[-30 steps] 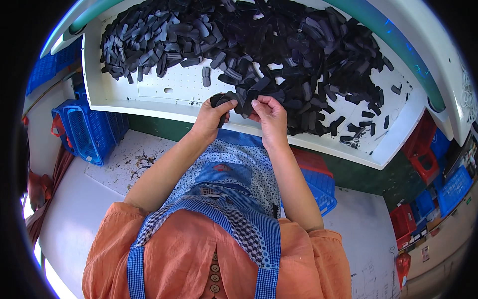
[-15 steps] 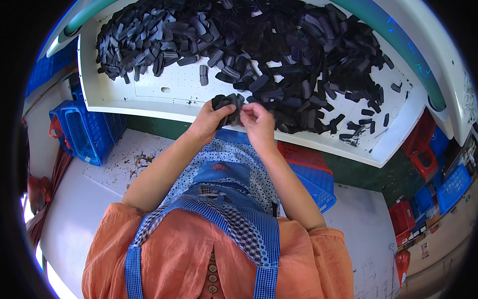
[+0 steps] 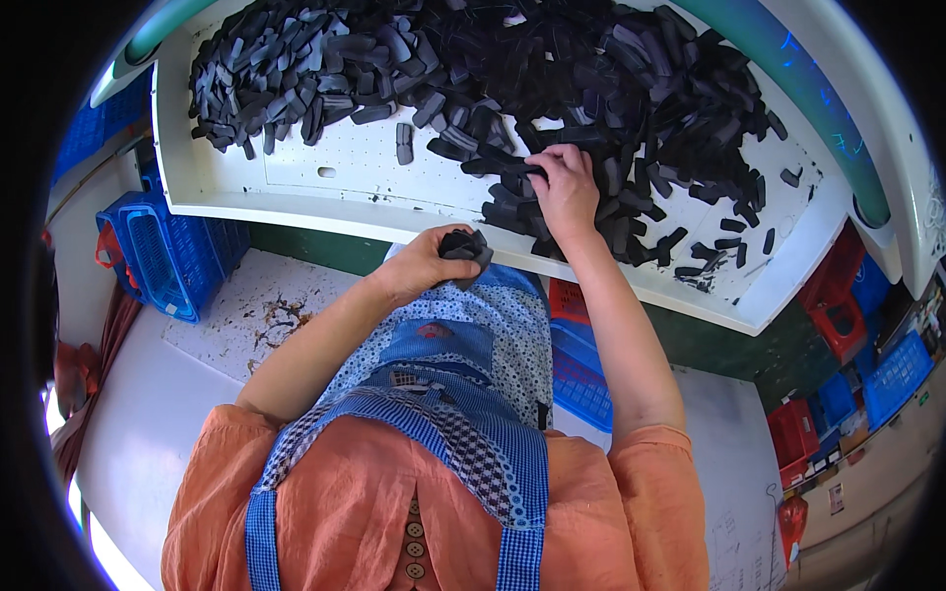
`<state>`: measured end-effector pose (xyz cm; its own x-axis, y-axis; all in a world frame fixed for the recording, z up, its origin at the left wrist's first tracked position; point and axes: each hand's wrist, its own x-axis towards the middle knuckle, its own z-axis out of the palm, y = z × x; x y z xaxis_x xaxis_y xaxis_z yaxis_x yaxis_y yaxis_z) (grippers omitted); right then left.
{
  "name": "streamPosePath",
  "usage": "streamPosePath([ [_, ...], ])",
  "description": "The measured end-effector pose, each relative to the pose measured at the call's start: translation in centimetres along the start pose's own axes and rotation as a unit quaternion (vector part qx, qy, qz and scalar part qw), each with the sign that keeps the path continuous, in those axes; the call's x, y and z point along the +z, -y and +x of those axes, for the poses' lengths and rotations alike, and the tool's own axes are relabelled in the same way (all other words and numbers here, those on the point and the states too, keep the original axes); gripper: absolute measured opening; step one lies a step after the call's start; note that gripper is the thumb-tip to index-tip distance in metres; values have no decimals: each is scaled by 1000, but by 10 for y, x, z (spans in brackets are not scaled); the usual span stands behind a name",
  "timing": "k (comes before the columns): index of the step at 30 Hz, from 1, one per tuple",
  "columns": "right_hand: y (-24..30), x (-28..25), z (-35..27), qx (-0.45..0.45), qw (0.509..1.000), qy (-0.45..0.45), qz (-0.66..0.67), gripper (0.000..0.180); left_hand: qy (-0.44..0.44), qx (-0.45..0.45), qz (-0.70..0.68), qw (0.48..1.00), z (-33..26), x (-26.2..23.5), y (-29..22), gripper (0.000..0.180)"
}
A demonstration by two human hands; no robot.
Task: Sorting, collecting, and bundling small black shoe components with rubber bands.
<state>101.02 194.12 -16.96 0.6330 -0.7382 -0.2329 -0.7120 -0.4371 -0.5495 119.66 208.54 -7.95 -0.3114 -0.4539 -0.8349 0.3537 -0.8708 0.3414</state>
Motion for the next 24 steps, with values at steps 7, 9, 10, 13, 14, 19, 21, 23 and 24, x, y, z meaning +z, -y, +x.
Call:
streamPosePath([
  [7,22,-4,-6,230,913,-13,336,23,-129,113,-235,957,28,4,-4,24],
  [9,44,-10,-19,278,877,-10,391,18,-119,111,-241,957,29,10,-9,25],
  [10,54,-10,-23,302,864,-6,403,17,-115,102,-250,956,32,11,-10,26],
  [13,72,-5,-36,246,888,26,388,20,-125,112,-248,954,35,14,-7,26],
  [14,77,-14,-39,232,917,83,312,25,-135,115,-252,951,35,13,-4,26],
  [19,95,-16,-52,168,955,107,222,31,-195,113,-204,953,29,19,6,25],
  [21,99,-18,-51,199,938,118,257,29,-201,118,-231,945,28,17,5,26],
  [23,97,-17,-51,255,917,151,266,25,-213,131,-254,934,26,12,2,26],
  [24,95,-17,-52,254,918,150,265,25,-213,133,-254,934,23,8,-3,26],
])
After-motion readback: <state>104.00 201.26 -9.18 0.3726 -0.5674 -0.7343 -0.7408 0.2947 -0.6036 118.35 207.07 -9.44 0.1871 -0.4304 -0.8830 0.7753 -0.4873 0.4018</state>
